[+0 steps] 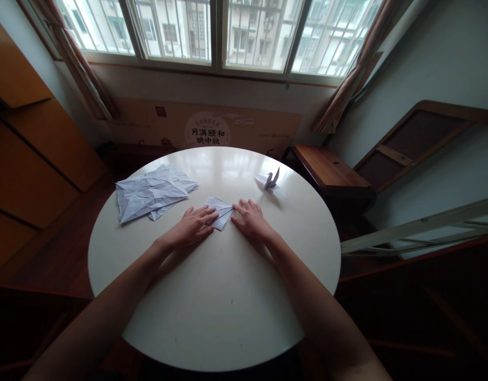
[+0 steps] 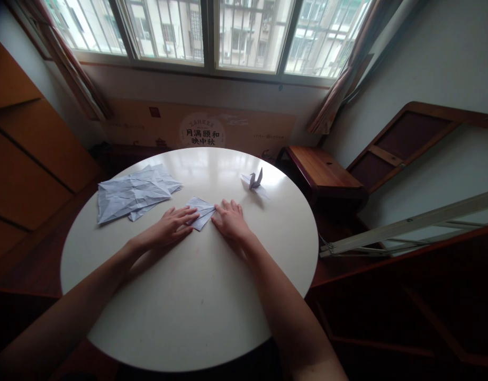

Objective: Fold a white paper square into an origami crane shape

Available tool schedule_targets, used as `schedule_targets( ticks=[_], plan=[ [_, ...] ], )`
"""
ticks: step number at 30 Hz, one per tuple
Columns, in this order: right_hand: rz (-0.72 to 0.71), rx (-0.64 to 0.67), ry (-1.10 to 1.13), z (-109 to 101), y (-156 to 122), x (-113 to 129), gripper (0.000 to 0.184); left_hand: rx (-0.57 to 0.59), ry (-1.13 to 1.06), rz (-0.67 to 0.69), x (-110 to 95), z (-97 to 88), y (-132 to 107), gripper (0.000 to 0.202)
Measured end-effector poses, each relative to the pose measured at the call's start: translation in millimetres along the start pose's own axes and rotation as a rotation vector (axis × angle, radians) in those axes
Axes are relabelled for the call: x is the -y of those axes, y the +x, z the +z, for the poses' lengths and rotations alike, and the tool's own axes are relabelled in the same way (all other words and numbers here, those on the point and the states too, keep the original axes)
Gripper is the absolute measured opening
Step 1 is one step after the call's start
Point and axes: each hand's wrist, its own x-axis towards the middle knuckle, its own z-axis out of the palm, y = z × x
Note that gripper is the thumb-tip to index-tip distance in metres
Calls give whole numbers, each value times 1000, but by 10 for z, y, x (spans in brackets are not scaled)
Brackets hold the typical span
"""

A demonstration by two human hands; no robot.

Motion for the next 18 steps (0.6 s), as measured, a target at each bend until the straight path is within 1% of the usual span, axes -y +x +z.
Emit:
schedule_targets(
  ticks=[18],
  plan=[
    [5, 5, 11, -2, 1, 5, 58, -8, -8, -8, -22, -14, -1, 48]
  ],
)
